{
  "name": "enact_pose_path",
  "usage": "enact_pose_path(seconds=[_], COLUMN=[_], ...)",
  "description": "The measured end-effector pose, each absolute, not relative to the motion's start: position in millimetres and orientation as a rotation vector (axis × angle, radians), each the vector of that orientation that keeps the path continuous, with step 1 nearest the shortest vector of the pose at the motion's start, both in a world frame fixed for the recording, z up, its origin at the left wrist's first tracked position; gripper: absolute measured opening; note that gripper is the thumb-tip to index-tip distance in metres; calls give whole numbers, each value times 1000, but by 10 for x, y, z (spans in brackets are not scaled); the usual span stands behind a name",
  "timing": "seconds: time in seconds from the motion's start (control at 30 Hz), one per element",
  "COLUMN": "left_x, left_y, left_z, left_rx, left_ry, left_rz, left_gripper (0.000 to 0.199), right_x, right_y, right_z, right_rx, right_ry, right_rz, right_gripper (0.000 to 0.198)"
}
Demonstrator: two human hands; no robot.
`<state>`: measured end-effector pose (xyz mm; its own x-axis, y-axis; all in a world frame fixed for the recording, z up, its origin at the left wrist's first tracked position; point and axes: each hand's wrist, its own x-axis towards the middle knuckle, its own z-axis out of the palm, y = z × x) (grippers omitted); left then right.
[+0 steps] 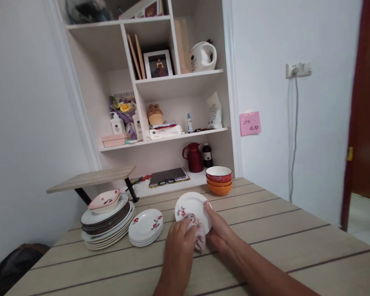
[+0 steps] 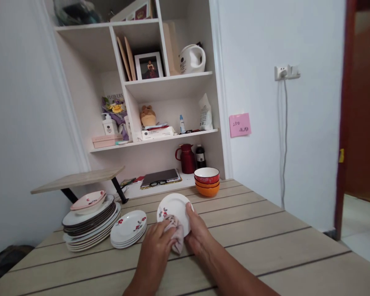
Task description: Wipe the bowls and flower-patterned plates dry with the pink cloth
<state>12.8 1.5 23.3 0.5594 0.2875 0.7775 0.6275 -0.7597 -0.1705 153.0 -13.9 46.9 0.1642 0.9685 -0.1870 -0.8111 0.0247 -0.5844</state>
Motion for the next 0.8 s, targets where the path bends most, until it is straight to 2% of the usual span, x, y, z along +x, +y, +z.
enact_pose_path(seconds=[0.17,0.43,0.63,0.8], left_x=[129,17,77,142], left_y=[19,96,-20,-39], left_z=[247,326,245,210], left_rx=[-2387,-2030,-2270,-2512], left_ry=[-598,-1062,-1096,-897], left_rz=[-1195,-1098,-1069,-1260], left_gripper=[29,28,28,33], right_x=[1381,1190,1451,1441], right_y=[-228,-223,-153,-211], right_z=[490,442,497,478], right_rx=[-622,-599,-572,-594], right_ry=[-362,-347,-324,-435], right_rz=[1665,1592,1467,1647], right_gripper=[46,45,46,53])
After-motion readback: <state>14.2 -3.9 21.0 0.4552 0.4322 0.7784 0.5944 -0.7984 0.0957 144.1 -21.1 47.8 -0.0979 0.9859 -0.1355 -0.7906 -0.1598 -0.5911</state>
